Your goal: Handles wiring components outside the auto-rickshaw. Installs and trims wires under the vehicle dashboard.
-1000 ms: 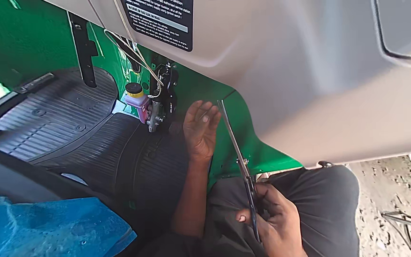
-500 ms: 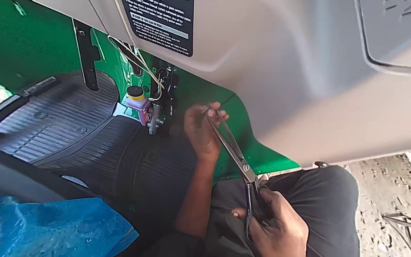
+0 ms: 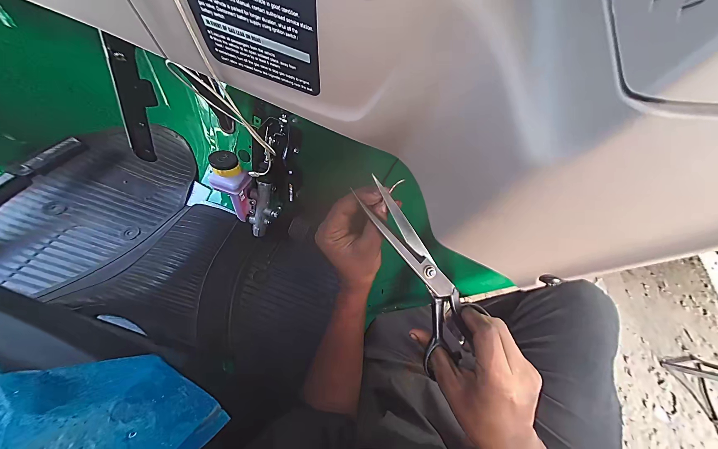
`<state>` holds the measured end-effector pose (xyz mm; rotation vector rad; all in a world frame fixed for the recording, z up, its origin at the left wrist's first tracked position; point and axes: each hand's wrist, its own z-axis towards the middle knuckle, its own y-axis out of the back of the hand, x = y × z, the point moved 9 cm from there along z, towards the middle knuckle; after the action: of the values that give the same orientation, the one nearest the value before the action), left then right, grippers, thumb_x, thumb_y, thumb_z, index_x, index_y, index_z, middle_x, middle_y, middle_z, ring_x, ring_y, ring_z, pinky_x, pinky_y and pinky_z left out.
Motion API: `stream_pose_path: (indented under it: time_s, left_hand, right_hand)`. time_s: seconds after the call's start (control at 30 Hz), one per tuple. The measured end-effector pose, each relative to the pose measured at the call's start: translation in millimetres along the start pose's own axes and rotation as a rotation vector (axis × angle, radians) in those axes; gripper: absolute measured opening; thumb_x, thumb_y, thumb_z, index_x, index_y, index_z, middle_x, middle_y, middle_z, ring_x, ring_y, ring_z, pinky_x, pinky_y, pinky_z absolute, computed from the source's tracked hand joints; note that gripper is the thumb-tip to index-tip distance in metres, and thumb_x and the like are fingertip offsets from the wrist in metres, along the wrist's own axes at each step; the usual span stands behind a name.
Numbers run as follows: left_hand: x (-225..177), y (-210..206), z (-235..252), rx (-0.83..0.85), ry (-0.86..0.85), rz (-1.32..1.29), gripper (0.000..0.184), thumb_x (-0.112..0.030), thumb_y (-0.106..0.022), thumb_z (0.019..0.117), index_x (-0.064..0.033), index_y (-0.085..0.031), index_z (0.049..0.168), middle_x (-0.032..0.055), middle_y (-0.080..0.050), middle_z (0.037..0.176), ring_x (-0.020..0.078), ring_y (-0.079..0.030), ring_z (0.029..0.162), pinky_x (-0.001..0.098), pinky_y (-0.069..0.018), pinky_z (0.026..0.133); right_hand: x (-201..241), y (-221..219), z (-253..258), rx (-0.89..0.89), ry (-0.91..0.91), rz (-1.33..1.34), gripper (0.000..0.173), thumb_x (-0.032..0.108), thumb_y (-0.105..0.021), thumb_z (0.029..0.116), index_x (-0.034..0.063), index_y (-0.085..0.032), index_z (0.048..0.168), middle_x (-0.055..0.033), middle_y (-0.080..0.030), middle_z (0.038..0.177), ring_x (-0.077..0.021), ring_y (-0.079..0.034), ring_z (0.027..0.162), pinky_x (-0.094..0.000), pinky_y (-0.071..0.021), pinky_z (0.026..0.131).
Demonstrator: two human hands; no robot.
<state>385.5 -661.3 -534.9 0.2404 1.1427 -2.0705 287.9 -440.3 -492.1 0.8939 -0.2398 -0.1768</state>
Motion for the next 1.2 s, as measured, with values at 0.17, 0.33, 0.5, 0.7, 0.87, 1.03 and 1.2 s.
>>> stream_pose_path:
  time_s: [0.17,0.33,0.5,0.7,0.87,1.03,1.2]
  left_hand:
    - [-6,-4,-4,0.019,-0.022,0.042,0.021,0.008,-0.072,0.0869,-0.0029,-0.072,0.104,0.0084,-0.074,0.101,0.0200,-0.073,0.088,0.0399,-0.0646,0.080]
    - [-14,0,-9,0.041,-0.039,0.115,0.021,0.004,-0.077,0.0841,-0.0028,-0.073,0.104,0.0072,-0.075,0.101,0.0179,-0.073,0.088,0.0383,-0.0653,0.079]
    - [-16,3,-14,0.040,-0.034,0.168,0.023,0.004,-0.079,0.0823,-0.0031,-0.073,0.103,0.0048,-0.075,0.100,0.0158,-0.073,0.087,0.0351,-0.0653,0.078]
    - [-21,1,-15,0.061,-0.071,0.213,0.023,0.004,-0.077,0.0831,-0.0023,-0.072,0.104,0.0041,-0.074,0.098,0.0153,-0.073,0.086,0.0353,-0.0655,0.077]
    - [-22,0,-16,0.095,-0.099,0.223,0.022,-0.005,-0.076,0.0885,-0.0046,-0.072,0.110,0.0010,-0.074,0.102,0.0118,-0.072,0.090,0.0321,-0.0642,0.080]
    - [-8,-1,-18,0.112,-0.071,0.170,0.023,-0.014,-0.074,0.0935,-0.0117,-0.069,0.115,-0.0041,-0.071,0.106,0.0080,-0.069,0.095,0.0284,-0.0609,0.084]
    - [1,-1,-21,0.102,-0.009,0.075,0.022,-0.018,-0.072,0.0962,-0.0097,-0.069,0.117,0.0000,-0.072,0.111,0.0116,-0.070,0.099,0.0307,-0.0606,0.087]
  right_hand:
    - [1,0,7,-0.030,0.025,-0.044,0.054,0.050,-0.081,0.0821,0.0011,-0.069,0.102,-0.0091,-0.068,0.086,-0.0171,-0.065,0.072,-0.0291,-0.0526,0.061]
    - [4,-1,14,-0.033,0.045,-0.070,0.053,0.049,-0.080,0.0834,0.0011,-0.070,0.104,-0.0096,-0.067,0.087,-0.0176,-0.064,0.072,-0.0298,-0.0529,0.062]
    - [7,-2,16,-0.037,0.071,-0.070,0.049,0.046,-0.079,0.0859,0.0003,-0.070,0.103,-0.0111,-0.069,0.086,-0.0193,-0.066,0.073,-0.0303,-0.0538,0.061]
    - [6,-2,15,-0.014,0.083,-0.074,0.039,0.034,-0.078,0.0877,-0.0002,-0.070,0.103,-0.0121,-0.069,0.087,-0.0209,-0.067,0.073,-0.0316,-0.0551,0.062]
    - [8,-1,17,0.021,0.081,-0.077,0.031,0.023,-0.072,0.0863,-0.0005,-0.070,0.106,-0.0120,-0.069,0.088,-0.0217,-0.067,0.075,-0.0314,-0.0547,0.062]
    - [7,0,19,0.045,0.056,-0.059,0.033,0.027,-0.075,0.0856,0.0008,-0.070,0.104,-0.0107,-0.069,0.087,-0.0197,-0.066,0.072,-0.0300,-0.0544,0.061]
    - [7,-2,19,0.061,0.042,-0.067,0.035,0.030,-0.075,0.0856,0.0014,-0.070,0.104,-0.0102,-0.069,0.087,-0.0194,-0.066,0.072,-0.0303,-0.0543,0.059]
